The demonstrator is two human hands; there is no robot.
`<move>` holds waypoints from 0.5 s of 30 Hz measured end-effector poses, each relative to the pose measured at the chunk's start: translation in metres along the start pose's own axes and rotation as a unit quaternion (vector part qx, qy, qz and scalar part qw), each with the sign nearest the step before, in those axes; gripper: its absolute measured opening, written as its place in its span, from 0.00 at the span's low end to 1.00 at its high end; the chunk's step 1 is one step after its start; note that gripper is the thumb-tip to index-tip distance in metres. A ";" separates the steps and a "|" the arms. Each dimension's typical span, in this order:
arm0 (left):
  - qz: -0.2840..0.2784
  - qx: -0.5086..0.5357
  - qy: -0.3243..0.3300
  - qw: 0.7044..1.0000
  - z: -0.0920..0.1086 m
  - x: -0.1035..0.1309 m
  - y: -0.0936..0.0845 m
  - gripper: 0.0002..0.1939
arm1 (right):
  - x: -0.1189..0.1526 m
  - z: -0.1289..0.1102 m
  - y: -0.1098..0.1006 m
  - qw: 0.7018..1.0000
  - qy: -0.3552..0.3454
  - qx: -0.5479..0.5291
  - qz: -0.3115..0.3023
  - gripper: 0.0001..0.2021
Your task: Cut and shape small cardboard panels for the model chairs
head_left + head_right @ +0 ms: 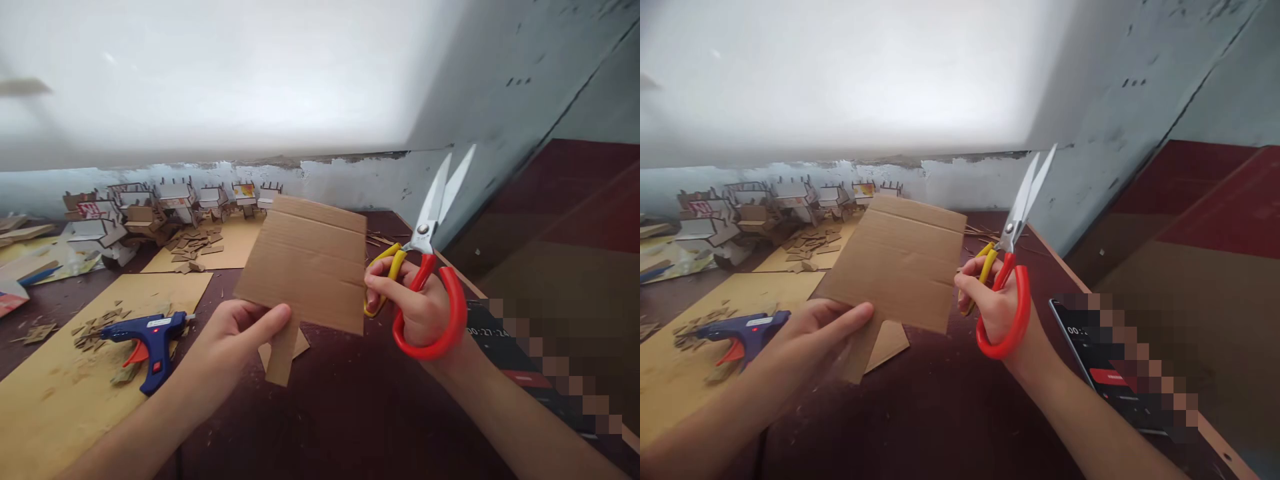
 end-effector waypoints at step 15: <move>0.218 0.214 0.098 0.947 0.022 -0.009 -0.014 0.11 | 0.066 0.000 0.013 0.929 -0.081 0.319 -0.170 0.29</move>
Point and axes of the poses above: each hand's wrist, its own x-axis away from the middle knuckle, its own y-axis out of the palm, z = x × y, the point moved 1 cm from there along -x, towards the middle knuckle, and after that the axes turned 12 degrees about z, right-handed, at the moved point
